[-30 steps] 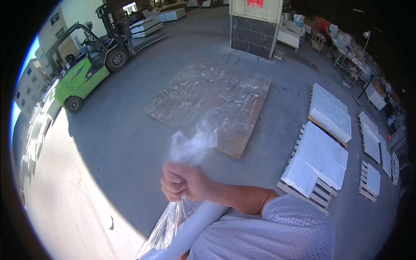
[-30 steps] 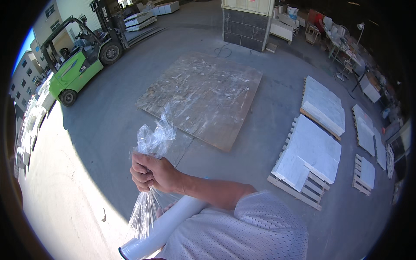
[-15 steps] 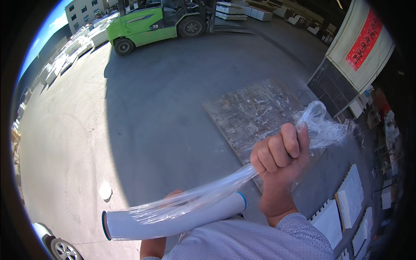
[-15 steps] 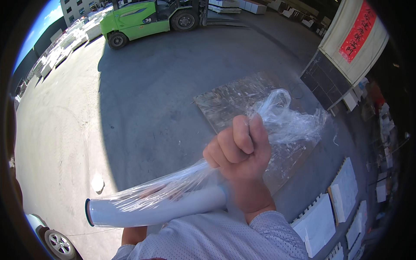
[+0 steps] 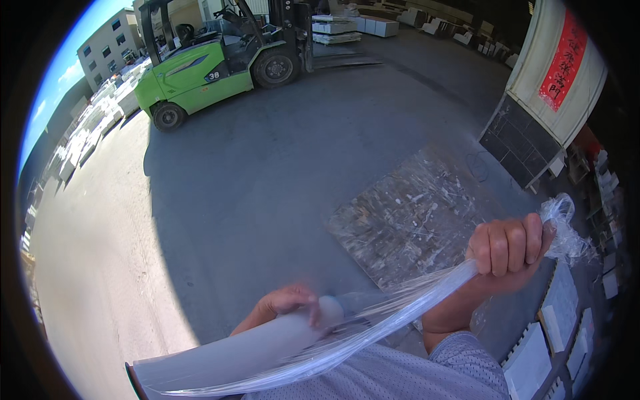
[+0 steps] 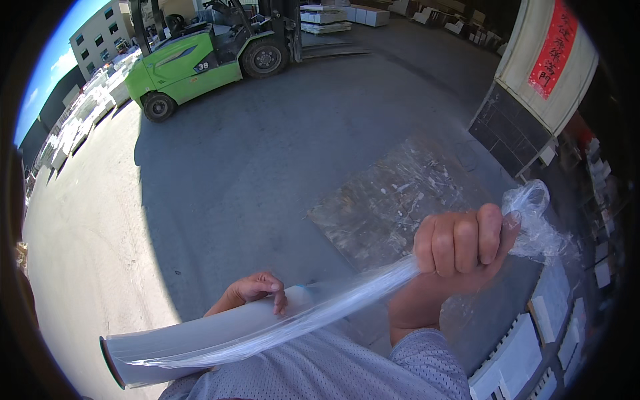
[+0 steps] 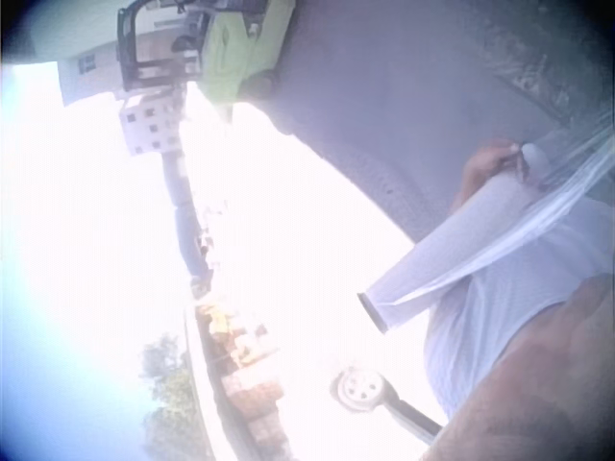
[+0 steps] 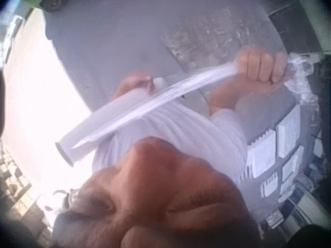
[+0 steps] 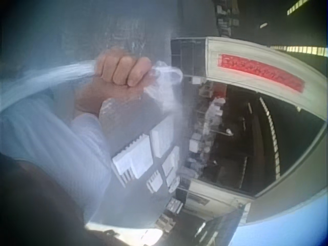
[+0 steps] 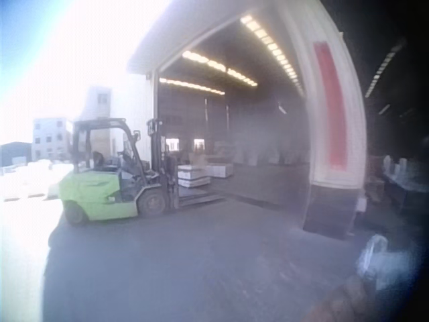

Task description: The person retrieves a roll of stretch wrap, walks to a pallet stacked with white rectangular tiles, and wraps the pallet by circling the roll around the load multiple times. The person tears off the wrap and finishes securing the pallet.

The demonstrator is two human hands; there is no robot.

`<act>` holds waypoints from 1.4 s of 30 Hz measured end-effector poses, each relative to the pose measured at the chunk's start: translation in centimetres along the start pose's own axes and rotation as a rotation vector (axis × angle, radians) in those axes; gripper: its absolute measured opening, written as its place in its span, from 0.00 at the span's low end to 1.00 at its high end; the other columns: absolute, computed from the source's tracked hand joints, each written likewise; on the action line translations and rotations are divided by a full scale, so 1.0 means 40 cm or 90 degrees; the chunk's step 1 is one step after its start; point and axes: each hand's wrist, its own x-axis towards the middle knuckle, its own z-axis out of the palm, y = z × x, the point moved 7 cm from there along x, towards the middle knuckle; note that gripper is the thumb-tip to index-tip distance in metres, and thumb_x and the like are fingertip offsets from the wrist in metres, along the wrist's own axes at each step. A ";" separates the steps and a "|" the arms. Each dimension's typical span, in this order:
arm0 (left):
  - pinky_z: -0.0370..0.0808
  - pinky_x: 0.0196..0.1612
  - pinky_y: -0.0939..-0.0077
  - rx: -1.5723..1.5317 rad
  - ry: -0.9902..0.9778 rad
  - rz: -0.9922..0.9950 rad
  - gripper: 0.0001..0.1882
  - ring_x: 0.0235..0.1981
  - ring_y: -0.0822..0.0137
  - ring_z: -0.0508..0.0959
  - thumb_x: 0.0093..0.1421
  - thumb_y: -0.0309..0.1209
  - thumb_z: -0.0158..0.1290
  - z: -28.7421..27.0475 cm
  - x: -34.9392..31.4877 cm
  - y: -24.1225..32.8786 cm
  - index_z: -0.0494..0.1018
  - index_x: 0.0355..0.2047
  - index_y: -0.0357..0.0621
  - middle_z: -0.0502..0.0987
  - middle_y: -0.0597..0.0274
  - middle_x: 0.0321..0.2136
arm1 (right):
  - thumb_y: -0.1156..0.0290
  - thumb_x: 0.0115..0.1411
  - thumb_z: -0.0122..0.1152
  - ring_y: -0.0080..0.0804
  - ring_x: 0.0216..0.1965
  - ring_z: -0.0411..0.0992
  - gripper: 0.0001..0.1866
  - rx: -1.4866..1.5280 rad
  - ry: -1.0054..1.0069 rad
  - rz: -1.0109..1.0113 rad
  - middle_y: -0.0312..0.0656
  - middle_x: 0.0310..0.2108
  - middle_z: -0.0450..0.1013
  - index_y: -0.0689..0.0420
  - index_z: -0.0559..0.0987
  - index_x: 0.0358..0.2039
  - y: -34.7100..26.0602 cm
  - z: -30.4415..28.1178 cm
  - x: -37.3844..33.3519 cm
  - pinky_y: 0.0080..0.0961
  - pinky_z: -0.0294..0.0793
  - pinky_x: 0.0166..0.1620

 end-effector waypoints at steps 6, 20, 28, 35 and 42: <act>0.74 0.49 0.63 -0.124 0.122 -0.070 0.17 0.38 0.57 0.79 0.65 0.36 0.45 -0.353 -0.082 0.261 0.77 0.34 0.34 0.80 0.49 0.32 | 0.52 0.71 0.23 0.20 0.09 0.52 0.25 0.027 0.032 0.094 0.29 0.10 0.57 0.48 0.62 0.21 0.288 -0.318 0.256 0.22 0.54 0.17; 0.74 0.34 0.71 0.209 0.519 0.124 0.28 0.27 0.67 0.75 0.70 0.47 0.31 -1.369 0.314 1.100 0.72 0.39 0.34 0.76 0.54 0.29 | 0.58 0.68 0.44 0.18 0.13 0.43 0.19 -0.272 0.718 -0.113 0.27 0.13 0.48 0.49 0.60 0.20 0.636 -1.522 0.710 0.20 0.43 0.16; 0.71 0.46 0.66 0.105 0.356 0.187 0.31 0.40 0.63 0.74 0.71 0.49 0.26 -1.646 0.763 1.462 0.71 0.46 0.34 0.75 0.53 0.38 | 0.59 0.67 0.44 0.20 0.13 0.45 0.18 -0.394 0.922 -0.281 0.28 0.14 0.48 0.49 0.60 0.20 0.460 -2.050 0.807 0.22 0.44 0.17; 0.64 0.55 0.61 0.218 0.234 0.281 0.33 0.53 0.59 0.69 0.68 0.53 0.30 -1.900 1.261 1.801 0.67 0.51 0.33 0.70 0.49 0.51 | 0.56 0.65 0.46 0.19 0.14 0.45 0.18 -0.525 1.058 -0.259 0.28 0.14 0.49 0.49 0.61 0.21 0.350 -2.599 0.899 0.22 0.44 0.17; 0.59 0.62 0.61 0.185 0.282 0.180 0.35 0.60 0.56 0.63 0.66 0.52 0.35 -2.231 1.685 2.055 0.61 0.57 0.31 0.66 0.48 0.57 | 0.56 0.64 0.52 0.16 0.14 0.50 0.17 -0.757 0.886 -0.098 0.27 0.14 0.52 0.49 0.63 0.22 0.426 -2.983 1.340 0.20 0.47 0.18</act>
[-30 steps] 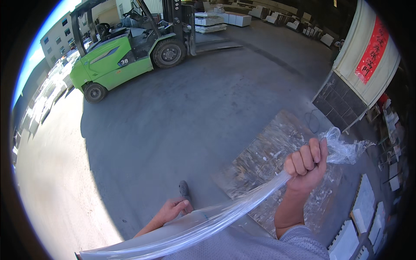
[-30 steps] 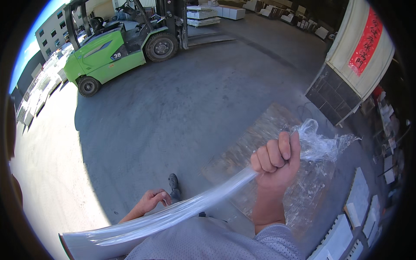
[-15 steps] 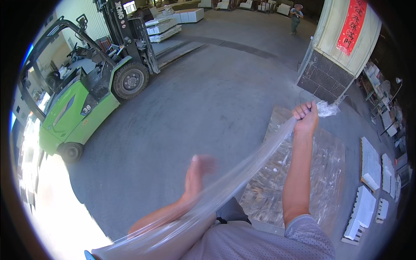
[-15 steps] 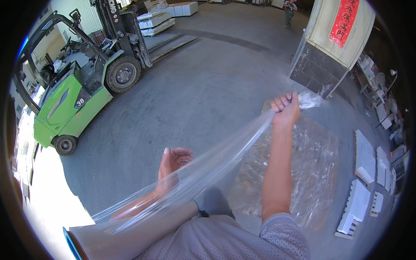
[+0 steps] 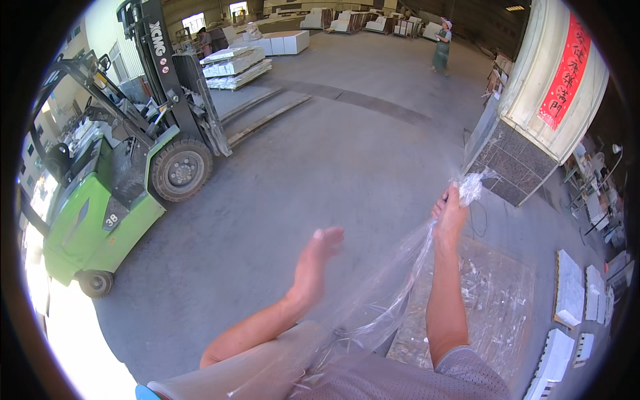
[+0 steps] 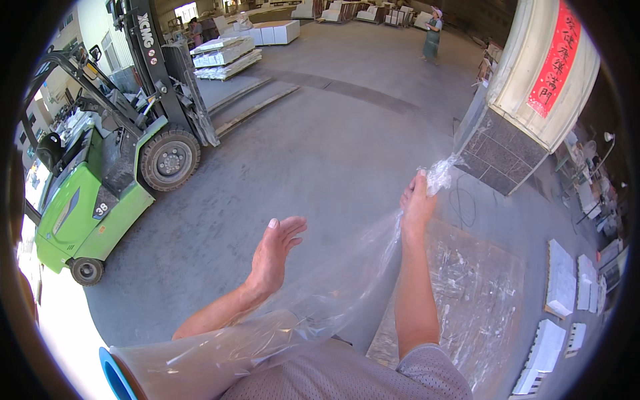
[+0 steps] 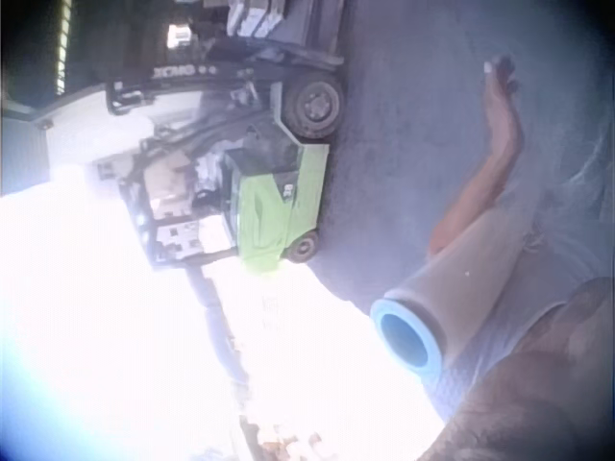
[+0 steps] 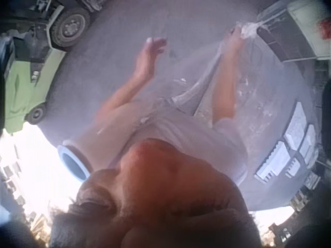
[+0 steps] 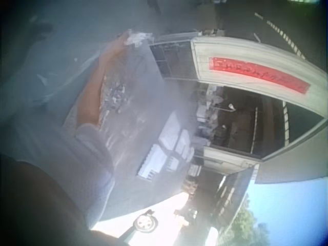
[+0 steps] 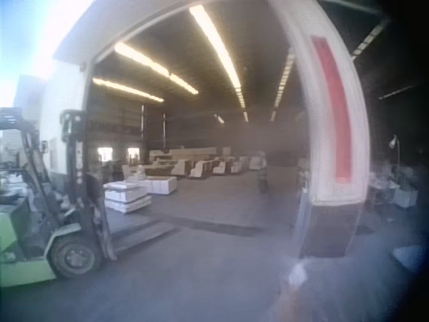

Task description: The person retrieves a roll of stretch wrap, walks to a pallet stacked with white rectangular tiles, and wraps the pallet by circling the roll around the load multiple times. The person tears off the wrap and finishes securing the pallet.

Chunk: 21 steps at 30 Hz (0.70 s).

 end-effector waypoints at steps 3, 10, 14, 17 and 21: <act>0.57 0.63 0.60 0.105 -0.019 0.007 0.36 0.61 0.56 0.62 0.65 0.50 0.43 -0.045 0.255 -0.020 0.57 0.60 0.30 0.63 0.49 0.58 | 0.55 0.66 0.49 0.16 0.14 0.51 0.20 -0.110 -0.106 0.035 0.27 0.14 0.54 0.50 0.62 0.20 0.142 0.285 0.003 0.17 0.48 0.18; 0.67 0.50 0.69 0.012 -0.438 -0.248 0.27 0.45 0.68 0.72 0.58 0.47 0.56 -0.156 0.828 -0.137 0.70 0.48 0.37 0.74 0.59 0.42 | 0.56 0.67 0.46 0.18 0.15 0.51 0.17 0.312 -0.187 0.243 0.28 0.15 0.53 0.51 0.64 0.23 0.382 0.760 0.353 0.20 0.51 0.19; 0.69 0.41 0.75 -0.013 -0.570 -0.383 0.17 0.35 0.73 0.73 0.58 0.42 0.57 -0.149 1.113 -0.139 0.75 0.38 0.41 0.75 0.67 0.31 | 0.56 0.66 0.48 0.19 0.15 0.51 0.16 0.304 -0.042 0.211 0.29 0.15 0.54 0.50 0.64 0.24 0.403 0.887 0.678 0.20 0.51 0.19; 0.69 0.39 0.76 0.027 -0.638 -0.396 0.16 0.34 0.74 0.72 0.59 0.39 0.55 -0.143 1.339 -0.133 0.74 0.40 0.39 0.74 0.66 0.31 | 0.56 0.65 0.49 0.19 0.15 0.51 0.16 0.257 0.041 0.127 0.30 0.15 0.55 0.50 0.64 0.23 0.431 0.937 0.927 0.20 0.50 0.19; 0.70 0.41 0.74 0.084 -0.621 -0.359 0.14 0.36 0.72 0.73 0.59 0.34 0.53 -0.171 1.692 -0.156 0.73 0.41 0.37 0.74 0.64 0.32 | 0.57 0.63 0.52 0.22 0.18 0.52 0.17 0.207 0.121 -0.023 0.33 0.17 0.56 0.53 0.64 0.23 0.537 0.973 1.253 0.22 0.52 0.22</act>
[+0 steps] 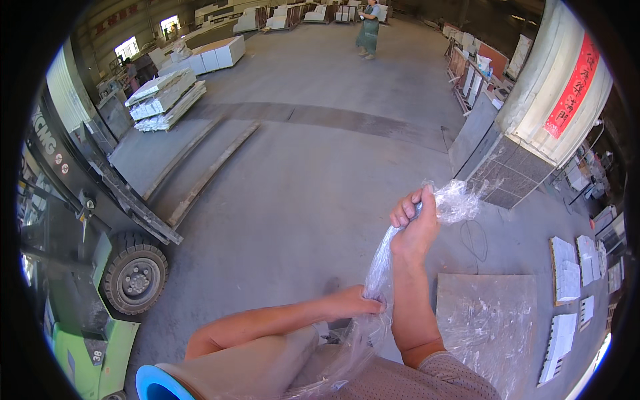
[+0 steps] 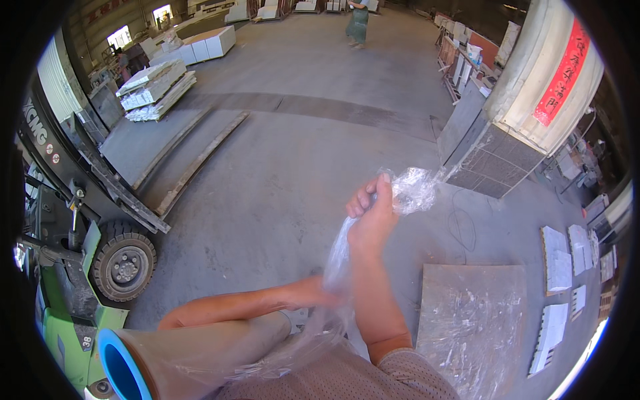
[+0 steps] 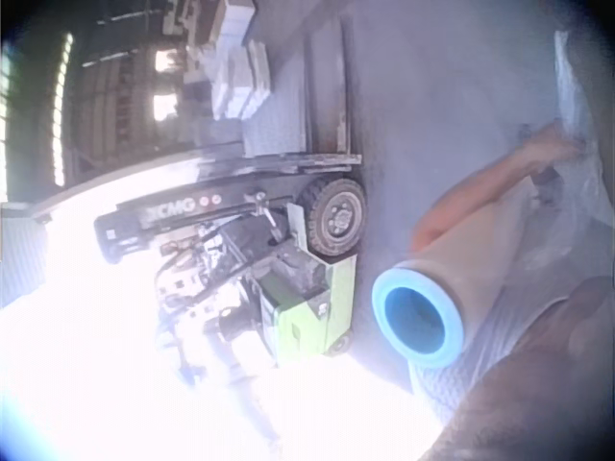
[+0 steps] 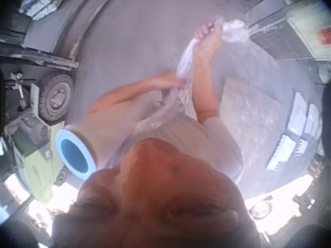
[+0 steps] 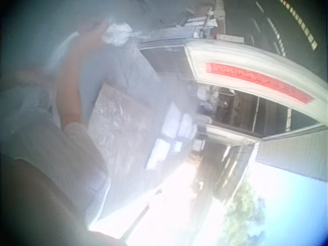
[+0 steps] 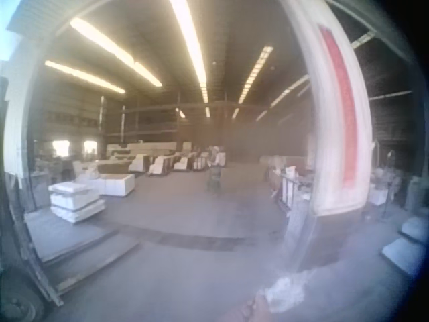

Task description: The person retrieves a roll of stretch wrap, walks to a pallet stacked with white rectangular tiles, and wraps the pallet by circling the roll around the load multiple times. The person tears off the wrap and finishes securing the pallet.

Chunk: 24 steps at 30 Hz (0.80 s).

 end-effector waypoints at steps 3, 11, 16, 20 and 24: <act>0.71 0.43 0.73 -0.007 0.086 0.024 0.14 0.36 0.70 0.74 0.58 0.31 0.50 -0.282 0.115 0.102 0.72 0.43 0.36 0.75 0.62 0.32 | 0.57 0.63 0.53 0.21 0.18 0.52 0.18 -0.009 0.071 -0.121 0.32 0.17 0.56 0.53 0.64 0.22 0.134 0.059 0.236 0.20 0.51 0.22; 0.72 0.32 0.73 -0.266 0.178 0.061 0.14 0.28 0.71 0.72 0.60 0.33 0.49 -0.997 0.251 0.451 0.71 0.43 0.38 0.72 0.64 0.26 | 0.58 0.62 0.54 0.19 0.17 0.50 0.16 0.010 0.009 0.052 0.31 0.18 0.56 0.52 0.64 0.23 0.573 0.504 0.869 0.20 0.50 0.22; 0.69 0.27 0.75 -0.356 0.175 0.043 0.16 0.23 0.74 0.68 0.60 0.42 0.52 -1.424 0.329 0.553 0.72 0.39 0.43 0.67 0.70 0.20 | 0.60 0.62 0.55 0.20 0.16 0.51 0.14 0.051 -0.065 0.264 0.30 0.17 0.57 0.52 0.66 0.25 0.964 0.730 1.255 0.21 0.51 0.21; 0.69 0.29 0.74 0.030 0.102 -0.040 0.16 0.24 0.72 0.70 0.59 0.43 0.53 -1.765 0.436 0.695 0.72 0.37 0.43 0.70 0.68 0.21 | 0.64 0.63 0.55 0.20 0.15 0.55 0.10 0.106 -0.105 0.332 0.29 0.17 0.59 0.53 0.69 0.27 1.171 0.883 1.557 0.20 0.53 0.19; 0.70 0.30 0.75 0.030 -0.039 -0.074 0.16 0.26 0.73 0.72 0.59 0.42 0.54 -2.030 0.521 0.852 0.72 0.36 0.41 0.73 0.65 0.25 | 0.68 0.62 0.55 0.20 0.16 0.58 0.06 0.157 -0.107 0.385 0.31 0.18 0.62 0.56 0.72 0.31 1.257 0.974 1.850 0.20 0.56 0.18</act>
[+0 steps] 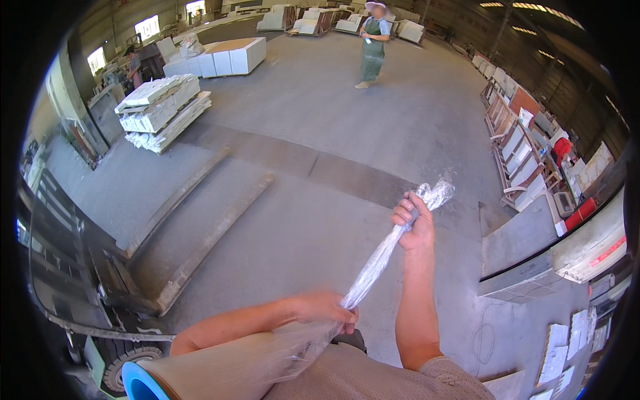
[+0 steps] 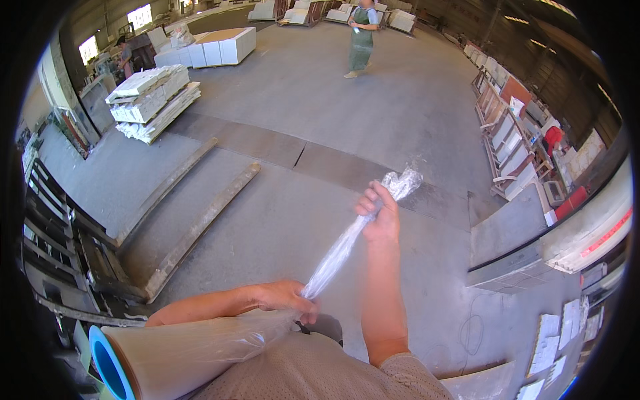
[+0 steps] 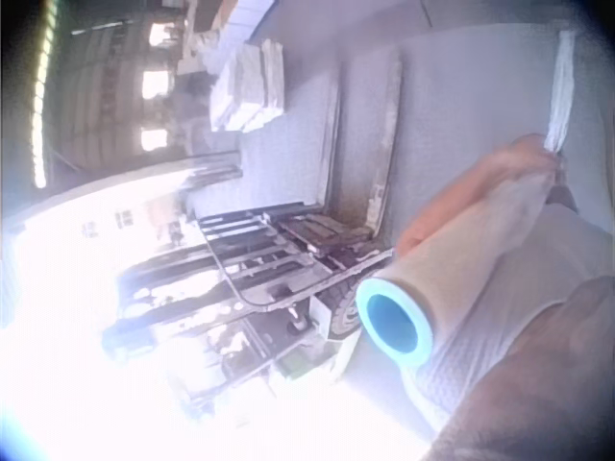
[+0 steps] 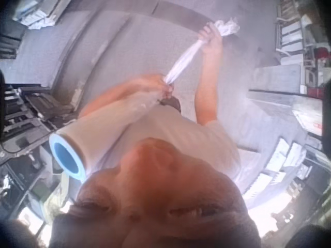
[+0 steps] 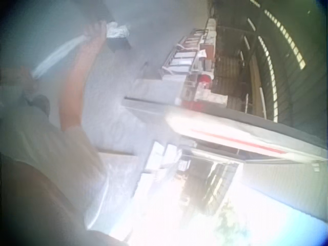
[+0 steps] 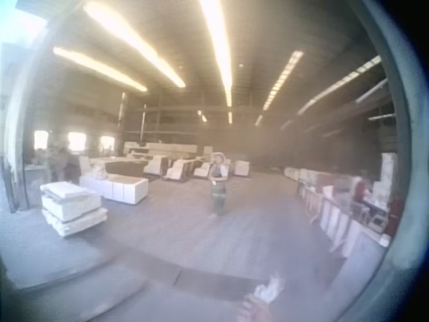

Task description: The person retrieves a roll of stretch wrap, walks to a pallet stacked with white rectangular tiles, and wraps the pallet by circling the roll around the load multiple times. The person tears off the wrap and finishes securing the pallet.

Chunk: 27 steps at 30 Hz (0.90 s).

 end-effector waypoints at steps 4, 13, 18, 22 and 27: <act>0.70 0.33 0.76 -0.062 -0.151 -0.050 0.13 0.28 0.74 0.71 0.59 0.40 0.54 -0.291 0.081 0.109 0.71 0.33 0.43 0.73 0.65 0.25 | 0.67 0.64 0.53 0.20 0.14 0.56 0.07 0.036 0.029 -0.051 0.29 0.17 0.60 0.56 0.72 0.31 -0.114 -0.071 0.253 0.20 0.53 0.17; 0.69 0.35 0.76 -0.068 -0.135 0.028 0.13 0.29 0.72 0.72 0.63 0.41 0.53 -1.111 0.341 0.389 0.71 0.35 0.43 0.73 0.63 0.24 | 0.46 0.65 0.47 0.20 0.10 0.45 0.24 0.050 0.215 0.010 0.27 0.12 0.48 0.47 0.61 0.18 -0.059 -0.168 1.134 0.21 0.42 0.14; 0.72 0.34 0.74 -0.411 0.062 0.221 0.11 0.29 0.68 0.75 0.66 0.36 0.47 -1.613 0.356 0.602 0.70 0.41 0.41 0.77 0.58 0.30 | 0.50 0.68 0.41 0.21 0.11 0.44 0.25 0.030 0.153 0.137 0.27 0.11 0.47 0.46 0.57 0.15 0.113 0.059 1.766 0.23 0.43 0.14; 0.74 0.30 0.71 -0.502 0.264 0.397 0.18 0.26 0.62 0.77 0.65 0.33 0.46 -2.057 0.347 0.667 0.67 0.53 0.38 0.77 0.52 0.38 | 0.50 0.68 0.40 0.22 0.11 0.45 0.24 -0.035 0.104 0.152 0.28 0.12 0.47 0.46 0.57 0.16 0.324 0.196 2.193 0.23 0.44 0.15; 0.79 0.31 0.61 -0.606 0.406 0.518 0.25 0.30 0.51 0.79 0.64 0.32 0.48 -2.615 0.320 0.779 0.59 0.60 0.39 0.68 0.48 0.55 | 0.49 0.67 0.43 0.22 0.13 0.49 0.25 -0.203 0.042 0.133 0.29 0.13 0.50 0.48 0.58 0.16 0.525 0.373 2.510 0.22 0.49 0.17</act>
